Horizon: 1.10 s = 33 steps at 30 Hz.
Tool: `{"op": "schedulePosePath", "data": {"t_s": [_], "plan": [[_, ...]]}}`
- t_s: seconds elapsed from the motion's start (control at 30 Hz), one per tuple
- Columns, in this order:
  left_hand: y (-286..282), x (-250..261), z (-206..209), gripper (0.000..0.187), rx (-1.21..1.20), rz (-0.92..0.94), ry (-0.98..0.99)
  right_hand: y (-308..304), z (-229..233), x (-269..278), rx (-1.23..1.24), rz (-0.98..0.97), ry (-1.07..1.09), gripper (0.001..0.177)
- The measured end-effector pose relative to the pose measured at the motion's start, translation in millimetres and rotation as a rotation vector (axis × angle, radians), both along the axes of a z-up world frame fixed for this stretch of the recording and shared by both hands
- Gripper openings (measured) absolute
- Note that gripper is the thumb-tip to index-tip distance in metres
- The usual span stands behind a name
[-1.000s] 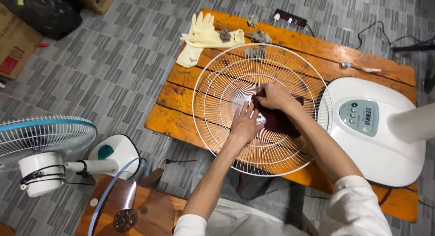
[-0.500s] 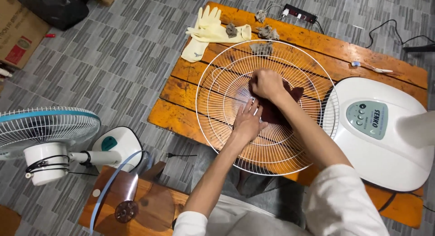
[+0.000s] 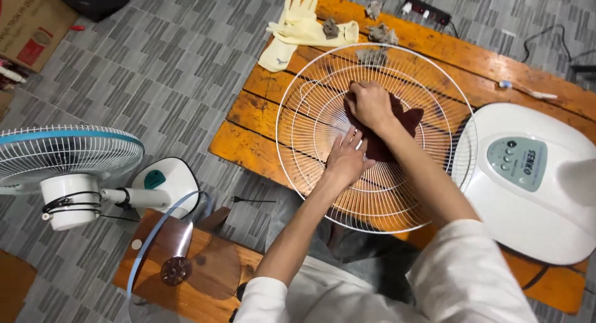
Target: Cleaning the rear grill of an electric fan using a cloth to remove dust and dirt.
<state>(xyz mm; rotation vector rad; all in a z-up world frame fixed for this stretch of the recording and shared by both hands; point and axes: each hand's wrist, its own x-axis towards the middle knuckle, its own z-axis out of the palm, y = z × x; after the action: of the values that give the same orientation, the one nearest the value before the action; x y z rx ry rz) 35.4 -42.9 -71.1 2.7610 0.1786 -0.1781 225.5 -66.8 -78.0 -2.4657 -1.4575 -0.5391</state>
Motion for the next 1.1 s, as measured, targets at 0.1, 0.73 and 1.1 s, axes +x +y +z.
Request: {"op": "schedulePosePath", "data": {"t_s": [0.1, 0.73, 1.1], "plan": [[1.4, 3.2, -14.5, 0.068, -0.019, 0.008, -0.005, -23.5, 31.4, -25.4, -0.158, -0.021, 0.206, 0.019], [2.7, -4.6, 16.0, 0.067, -0.028, 0.015, 0.082, -25.1, 16.7, 5.3, -0.269, -0.06, 0.463, 0.023], [1.4, -4.5, 13.1, 0.068, -0.047, 0.013, 0.085, 21.0, -44.8, 24.2, -0.065, -0.079, 0.233, 0.021]]}}
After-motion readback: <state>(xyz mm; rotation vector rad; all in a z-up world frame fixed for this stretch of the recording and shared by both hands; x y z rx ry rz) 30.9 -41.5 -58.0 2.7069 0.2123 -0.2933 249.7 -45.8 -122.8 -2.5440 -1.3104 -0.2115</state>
